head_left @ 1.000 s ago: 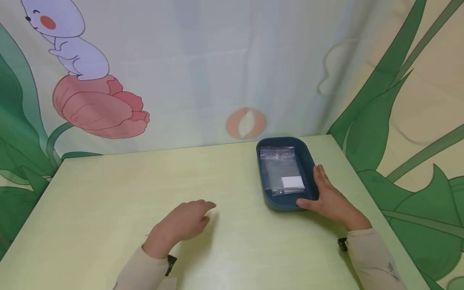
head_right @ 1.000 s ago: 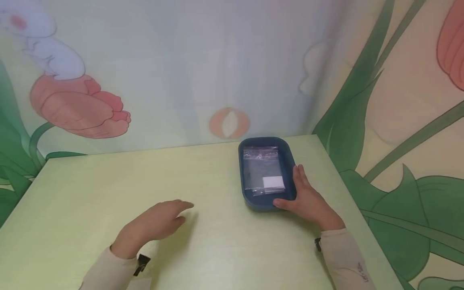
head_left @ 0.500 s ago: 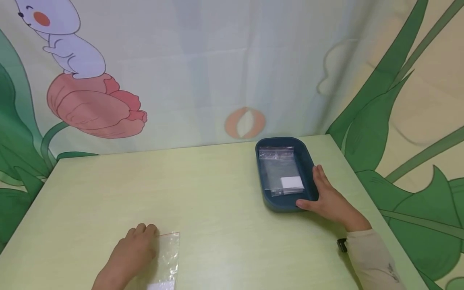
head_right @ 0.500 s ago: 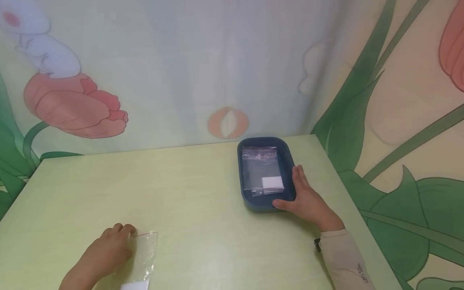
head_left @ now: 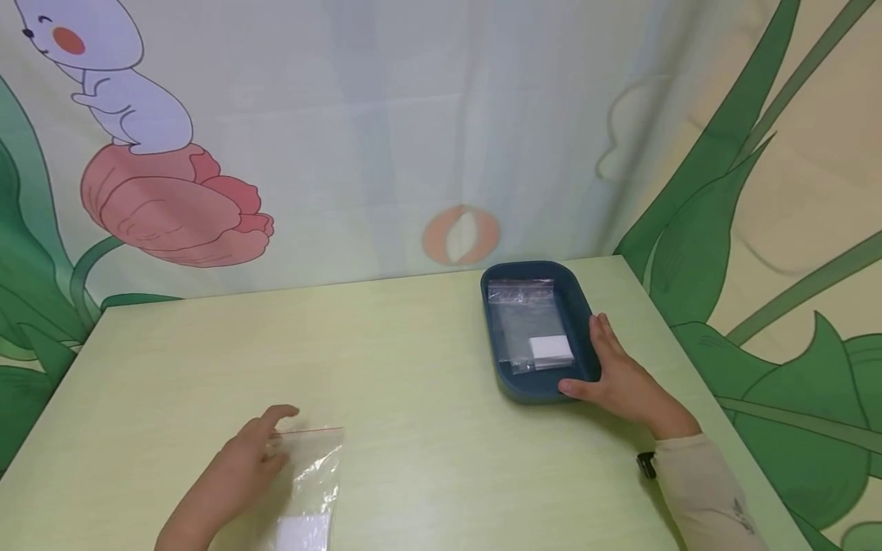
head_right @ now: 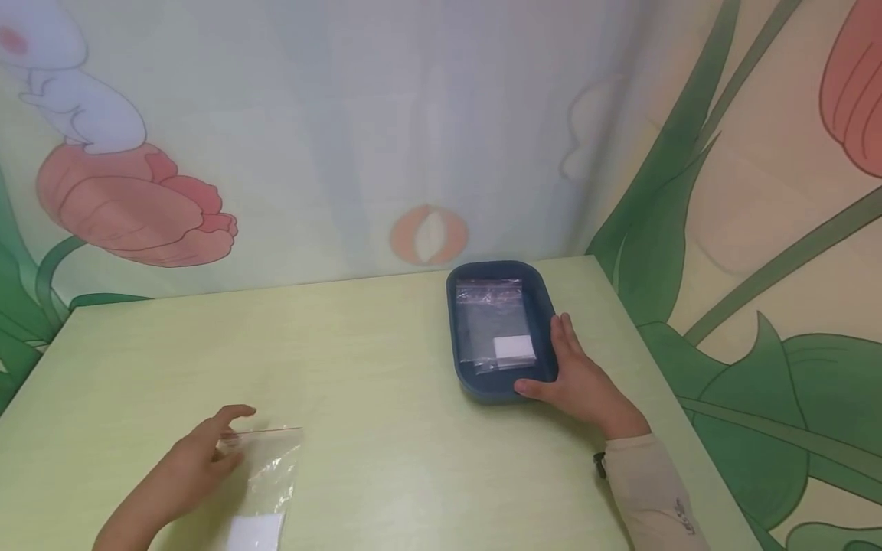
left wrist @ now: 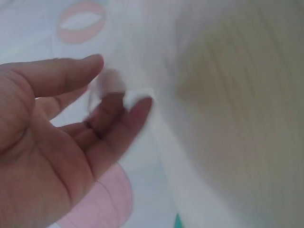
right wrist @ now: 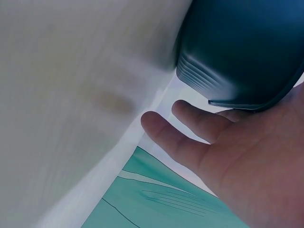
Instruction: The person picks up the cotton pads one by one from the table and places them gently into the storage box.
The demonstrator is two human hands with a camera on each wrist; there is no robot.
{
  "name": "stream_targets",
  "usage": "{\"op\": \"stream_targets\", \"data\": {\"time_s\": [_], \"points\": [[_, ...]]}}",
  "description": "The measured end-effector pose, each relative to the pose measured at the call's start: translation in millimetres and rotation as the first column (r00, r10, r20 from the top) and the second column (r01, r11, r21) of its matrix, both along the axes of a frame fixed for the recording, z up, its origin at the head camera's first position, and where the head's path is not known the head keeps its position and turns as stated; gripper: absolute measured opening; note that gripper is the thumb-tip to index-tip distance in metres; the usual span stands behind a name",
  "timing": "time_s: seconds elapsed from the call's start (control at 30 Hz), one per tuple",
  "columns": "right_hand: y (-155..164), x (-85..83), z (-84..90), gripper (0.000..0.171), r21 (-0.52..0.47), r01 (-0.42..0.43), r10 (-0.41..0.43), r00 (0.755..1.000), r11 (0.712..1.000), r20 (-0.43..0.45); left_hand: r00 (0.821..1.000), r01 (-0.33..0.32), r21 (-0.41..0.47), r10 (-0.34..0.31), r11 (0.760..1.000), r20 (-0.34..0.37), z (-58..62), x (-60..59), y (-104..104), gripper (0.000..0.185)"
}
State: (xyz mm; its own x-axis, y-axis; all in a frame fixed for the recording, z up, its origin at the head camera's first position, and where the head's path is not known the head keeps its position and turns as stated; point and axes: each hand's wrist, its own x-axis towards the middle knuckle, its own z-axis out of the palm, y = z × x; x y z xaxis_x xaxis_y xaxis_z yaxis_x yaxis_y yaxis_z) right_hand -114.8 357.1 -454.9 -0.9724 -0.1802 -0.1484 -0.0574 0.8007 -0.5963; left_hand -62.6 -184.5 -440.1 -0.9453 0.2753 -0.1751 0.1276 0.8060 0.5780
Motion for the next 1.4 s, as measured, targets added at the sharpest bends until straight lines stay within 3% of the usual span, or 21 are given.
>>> {"op": "stream_targets", "data": {"time_s": [0.13, 0.3, 0.43, 0.57, 0.7, 0.9, 1.13, 1.27, 1.4], "points": [[0, 0.2, 0.1, 0.124, 0.006, 0.004, -0.004, 1.000, 1.000, 0.004, 0.998, -0.058, 0.131, 0.053, 0.990, 0.042, 2.1, -3.3, -1, 0.060], [0, 0.5, 1.0, 0.124, 0.000, 0.005, -0.005, 1.000, 1.000, 0.007, 0.994, -0.098, 0.230, 0.107, 0.968, -0.029, 2.8, -2.9, 2, 0.048], [0, 0.0, 0.3, 0.124, -0.001, 0.005, -0.005, 1.000, 1.000, 0.007, 0.987, -0.095, 0.258, 0.124, 0.962, -0.102, 3.3, -3.1, 4, 0.047], [-1, -0.8, -0.3, 0.124, 0.000, 0.006, -0.006, 1.000, 1.000, 0.008, 0.979, -0.090, 0.231, 0.129, 0.969, -0.159, 5.0, -3.4, 6, 0.040], [-1, -1.1, 0.0, 0.124, -0.001, 0.007, -0.007, 1.000, 1.000, 0.015, 0.978, -0.049, 0.227, 0.093, 0.973, -0.189, 7.1, -4.9, 9, 0.039], [-1, -1.1, 0.4, 0.124, 0.005, 0.008, -0.008, 1.000, 1.000, 0.012, 0.977, 0.038, 0.295, 0.027, 0.955, -0.212, 9.7, -10.2, 15, 0.057], [0, -1.5, -1.4, 0.124, 0.006, 0.006, -0.007, 1.000, 1.000, 0.011, 0.949, 0.113, 0.336, -0.002, 0.935, -0.314, 12.5, -15.9, 23, 0.057], [0, -1.2, -0.7, 0.124, -0.002, 0.010, -0.010, 1.000, 1.000, 0.017, 0.952, 0.115, 0.335, -0.007, 0.935, -0.306, 17.5, -19.6, 29, 0.058], [-1, -0.6, 0.5, 0.124, -0.010, 0.017, -0.017, 0.999, 1.000, 0.029, 0.952, 0.143, 0.365, -0.026, 0.920, -0.306, 23.0, -24.7, 36, 0.066]]}}
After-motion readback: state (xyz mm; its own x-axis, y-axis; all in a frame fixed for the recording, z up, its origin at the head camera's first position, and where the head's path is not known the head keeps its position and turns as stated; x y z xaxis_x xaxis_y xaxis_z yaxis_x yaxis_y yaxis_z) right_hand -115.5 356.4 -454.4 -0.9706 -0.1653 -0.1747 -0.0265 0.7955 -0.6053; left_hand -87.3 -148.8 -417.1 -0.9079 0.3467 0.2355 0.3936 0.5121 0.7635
